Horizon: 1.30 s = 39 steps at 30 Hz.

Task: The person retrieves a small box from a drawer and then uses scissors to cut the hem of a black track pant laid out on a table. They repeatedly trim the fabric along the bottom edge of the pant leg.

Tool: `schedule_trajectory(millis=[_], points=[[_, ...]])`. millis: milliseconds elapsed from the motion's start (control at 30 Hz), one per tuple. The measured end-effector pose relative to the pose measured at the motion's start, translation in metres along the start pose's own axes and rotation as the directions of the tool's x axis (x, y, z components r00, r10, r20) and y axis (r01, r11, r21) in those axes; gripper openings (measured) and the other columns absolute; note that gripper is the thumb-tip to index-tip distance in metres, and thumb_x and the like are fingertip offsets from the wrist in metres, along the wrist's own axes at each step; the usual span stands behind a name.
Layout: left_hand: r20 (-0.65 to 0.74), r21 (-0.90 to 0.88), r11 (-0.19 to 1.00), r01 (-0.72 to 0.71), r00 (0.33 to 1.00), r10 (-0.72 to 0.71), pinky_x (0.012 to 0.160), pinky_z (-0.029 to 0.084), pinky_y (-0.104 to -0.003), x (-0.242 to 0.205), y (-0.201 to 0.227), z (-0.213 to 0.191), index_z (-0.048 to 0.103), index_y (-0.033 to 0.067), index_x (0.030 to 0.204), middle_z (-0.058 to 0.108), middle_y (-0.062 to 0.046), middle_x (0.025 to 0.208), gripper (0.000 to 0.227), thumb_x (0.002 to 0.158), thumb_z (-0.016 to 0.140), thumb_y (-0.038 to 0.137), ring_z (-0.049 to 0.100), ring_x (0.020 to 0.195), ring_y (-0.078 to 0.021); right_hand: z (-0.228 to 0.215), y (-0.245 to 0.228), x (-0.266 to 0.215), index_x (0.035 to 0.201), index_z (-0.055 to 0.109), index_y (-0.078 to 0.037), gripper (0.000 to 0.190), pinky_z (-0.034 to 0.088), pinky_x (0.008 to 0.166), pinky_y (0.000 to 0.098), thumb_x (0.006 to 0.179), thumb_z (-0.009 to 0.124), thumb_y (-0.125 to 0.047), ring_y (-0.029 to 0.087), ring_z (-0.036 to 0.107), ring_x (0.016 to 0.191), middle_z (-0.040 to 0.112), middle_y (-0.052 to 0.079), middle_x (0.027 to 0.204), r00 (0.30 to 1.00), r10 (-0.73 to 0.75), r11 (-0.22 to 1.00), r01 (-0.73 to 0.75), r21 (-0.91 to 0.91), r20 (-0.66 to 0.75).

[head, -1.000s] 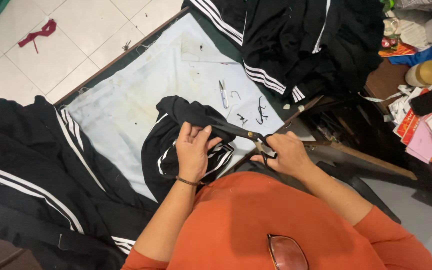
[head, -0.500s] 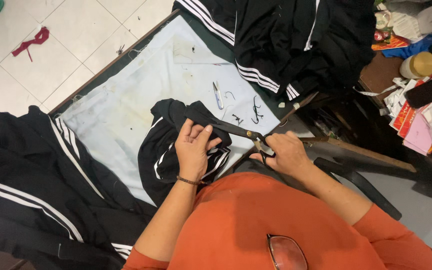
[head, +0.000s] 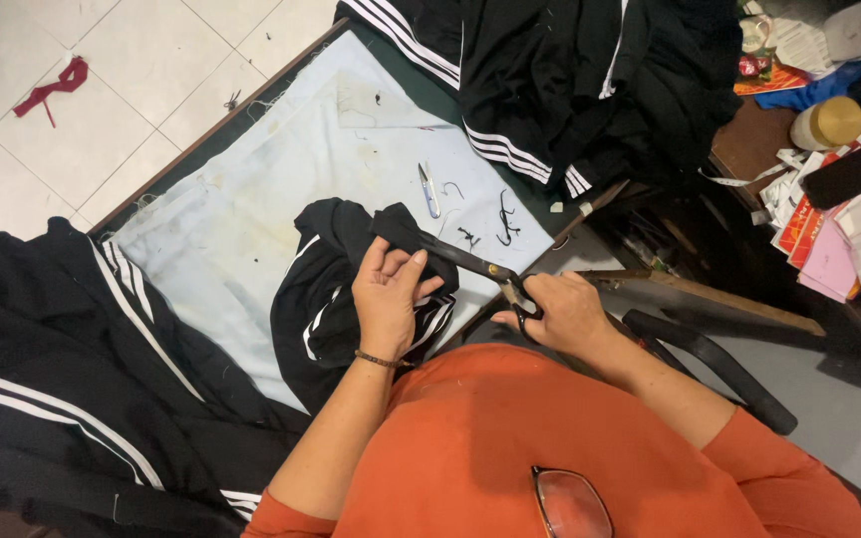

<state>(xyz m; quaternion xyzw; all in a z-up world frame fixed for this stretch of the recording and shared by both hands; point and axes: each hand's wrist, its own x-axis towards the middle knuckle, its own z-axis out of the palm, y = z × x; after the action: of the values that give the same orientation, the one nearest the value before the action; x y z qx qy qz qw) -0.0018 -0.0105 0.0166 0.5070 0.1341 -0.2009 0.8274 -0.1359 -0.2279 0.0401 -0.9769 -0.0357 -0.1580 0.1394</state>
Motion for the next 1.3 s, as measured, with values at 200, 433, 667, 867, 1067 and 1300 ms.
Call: schedule_trajectory(millis=[200,433,667,867,1067,1300], points=[[0.014,0.017,1.000,0.010,1.000,-0.011,0.071,0.070,-0.047,-0.001,-0.005,0.002,0.046,0.0063,0.149,0.066,-0.002,0.087,0.066,0.090,0.074,-0.003,0.072,0.080,-0.0146,0.010,0.006,-0.007,0.073,0.053,-0.016,0.050,0.048,0.059,0.0346,0.081,0.077,-0.059,0.023,0.061,0.057,0.050,0.003,0.061,1.000,-0.005,1.000,0.005,0.000,-0.013],[0.037,0.034,0.999,-0.005,0.999,0.003,0.071,0.071,-0.045,-0.003,-0.003,0.002,0.043,0.0067,0.151,0.066,-0.003,0.090,0.066,0.091,0.071,-0.003,0.071,0.080,-0.0142,-0.007,-0.010,0.000,0.071,0.051,-0.019,0.057,0.045,0.060,0.0327,0.078,0.074,-0.070,0.021,0.060,0.058,0.048,0.000,0.060,0.999,0.042,0.999,-0.042,-0.011,0.015],[0.058,0.080,0.997,-0.005,0.998,0.001,0.072,0.071,-0.045,-0.002,-0.011,0.002,0.044,0.0071,0.151,0.068,-0.005,0.091,0.066,0.092,0.071,-0.003,0.072,0.082,-0.0153,0.008,-0.004,-0.008,0.071,0.052,-0.018,0.054,0.046,0.059,0.0336,0.081,0.074,-0.065,0.022,0.061,0.058,0.050,0.002,0.060,0.999,0.041,0.999,-0.041,-0.034,-0.008],[0.066,0.088,0.996,-0.014,0.998,0.009,0.070,0.071,-0.044,-0.004,-0.013,-0.001,0.042,0.0057,0.151,0.066,-0.004,0.090,0.067,0.092,0.071,-0.002,0.072,0.084,-0.0158,-0.003,-0.012,-0.004,0.069,0.051,-0.018,0.056,0.047,0.059,0.0320,0.080,0.074,-0.068,0.021,0.062,0.056,0.050,0.001,0.058,0.998,0.066,0.998,-0.066,-0.019,0.022],[0.095,0.118,0.993,0.000,0.995,-0.011,0.071,0.071,-0.045,-0.010,-0.018,0.004,0.044,0.0057,0.150,0.065,-0.005,0.091,0.065,0.092,0.071,-0.003,0.073,0.087,-0.0175,0.000,-0.011,-0.003,0.070,0.052,-0.017,0.057,0.049,0.060,0.0342,0.079,0.073,-0.069,0.024,0.064,0.058,0.052,0.003,0.059,0.996,0.083,0.997,-0.083,-0.001,0.041],[0.094,0.114,0.993,0.026,0.995,-0.037,0.071,0.072,-0.044,-0.017,-0.019,0.005,0.038,0.0029,0.152,0.060,-0.005,0.093,0.068,0.092,0.071,-0.002,0.071,0.087,-0.0181,-0.005,-0.019,-0.006,0.069,0.051,-0.017,0.059,0.050,0.061,0.0354,0.078,0.075,-0.070,0.026,0.064,0.058,0.053,0.003,0.056,0.971,0.189,0.979,-0.198,0.047,0.146]])
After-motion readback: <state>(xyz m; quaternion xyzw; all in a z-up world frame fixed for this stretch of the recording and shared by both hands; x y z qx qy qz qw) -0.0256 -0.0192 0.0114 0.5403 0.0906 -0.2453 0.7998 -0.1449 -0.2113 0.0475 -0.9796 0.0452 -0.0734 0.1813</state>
